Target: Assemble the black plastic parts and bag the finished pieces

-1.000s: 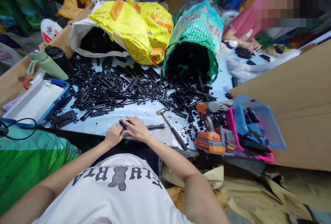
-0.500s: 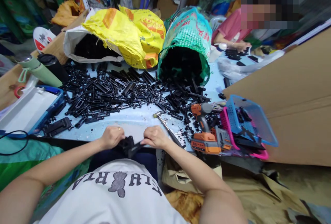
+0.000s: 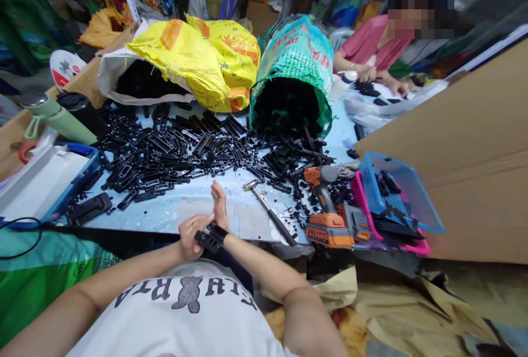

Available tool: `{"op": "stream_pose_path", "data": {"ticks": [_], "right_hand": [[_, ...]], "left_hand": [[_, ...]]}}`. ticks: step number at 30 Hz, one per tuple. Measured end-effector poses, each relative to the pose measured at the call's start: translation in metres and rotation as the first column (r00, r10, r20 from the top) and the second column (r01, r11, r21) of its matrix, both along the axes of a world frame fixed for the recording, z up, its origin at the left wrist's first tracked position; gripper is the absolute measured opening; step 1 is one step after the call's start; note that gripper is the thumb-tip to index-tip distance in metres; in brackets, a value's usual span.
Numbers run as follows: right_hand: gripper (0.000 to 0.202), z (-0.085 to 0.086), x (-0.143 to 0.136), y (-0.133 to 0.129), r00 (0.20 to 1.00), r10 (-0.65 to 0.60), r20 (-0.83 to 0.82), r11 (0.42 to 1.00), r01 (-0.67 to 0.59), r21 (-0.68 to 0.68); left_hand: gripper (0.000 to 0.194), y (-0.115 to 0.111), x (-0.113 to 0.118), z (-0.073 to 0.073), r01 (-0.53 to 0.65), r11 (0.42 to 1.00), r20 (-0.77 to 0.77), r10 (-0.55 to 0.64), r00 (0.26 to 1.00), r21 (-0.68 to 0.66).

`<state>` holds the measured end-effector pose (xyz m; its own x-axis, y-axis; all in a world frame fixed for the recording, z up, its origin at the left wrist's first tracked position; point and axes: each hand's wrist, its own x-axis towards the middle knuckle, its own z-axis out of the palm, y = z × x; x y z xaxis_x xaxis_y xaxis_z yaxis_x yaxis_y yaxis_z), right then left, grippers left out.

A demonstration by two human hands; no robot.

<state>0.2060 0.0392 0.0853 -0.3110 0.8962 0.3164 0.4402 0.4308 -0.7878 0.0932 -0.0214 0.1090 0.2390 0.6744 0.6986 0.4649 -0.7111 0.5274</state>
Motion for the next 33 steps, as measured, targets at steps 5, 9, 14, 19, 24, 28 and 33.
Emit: {"op": "stream_pose_path", "data": {"ticks": [5, 9, 14, 19, 24, 28, 33], "right_hand": [[0.030, 0.031, 0.021, 0.125, 0.958, 0.061, 0.281, 0.964, -0.130, 0.234], [0.035, 0.039, -0.016, 0.211, 0.698, 0.157, 0.699, 0.876, -0.425, 0.228], [0.030, 0.032, -0.058, 0.245, 0.516, 0.145, 0.844, 0.860, -0.487, 0.150], [0.039, 0.055, -0.046, 0.235, 0.738, 0.193, 0.647, 0.889, -0.410, 0.203], [0.043, 0.071, -0.024, 0.201, 0.953, 0.278, 0.122, 0.946, -0.250, -0.206], [0.039, 0.063, -0.006, 0.151, 0.935, 0.302, -0.184, 0.849, -0.351, -0.394], [0.045, 0.041, 0.032, 0.075, 0.917, 0.371, -0.149, 0.887, -0.397, -0.234]], "left_hand": [[0.069, 0.073, -0.010, -0.034, -0.026, 0.992, -0.611, -0.055, 0.790, -0.122], [0.066, 0.130, -0.007, -0.038, -0.163, 0.975, -0.732, 0.003, 0.682, -0.148], [0.040, 0.157, -0.044, -0.027, -0.454, 0.887, -0.615, 0.310, 0.725, -0.088], [0.031, 0.178, -0.120, -0.013, -0.788, 0.597, -0.666, 0.526, 0.528, -0.154], [0.029, 0.196, -0.149, -0.004, -0.679, 0.675, -0.781, 0.244, 0.575, -0.289], [0.020, 0.193, -0.146, -0.003, -0.601, 0.751, -0.745, 0.229, 0.627, -0.275], [0.033, 0.160, -0.125, -0.003, -0.497, 0.795, -0.362, 0.375, 0.854, -0.348]]}}
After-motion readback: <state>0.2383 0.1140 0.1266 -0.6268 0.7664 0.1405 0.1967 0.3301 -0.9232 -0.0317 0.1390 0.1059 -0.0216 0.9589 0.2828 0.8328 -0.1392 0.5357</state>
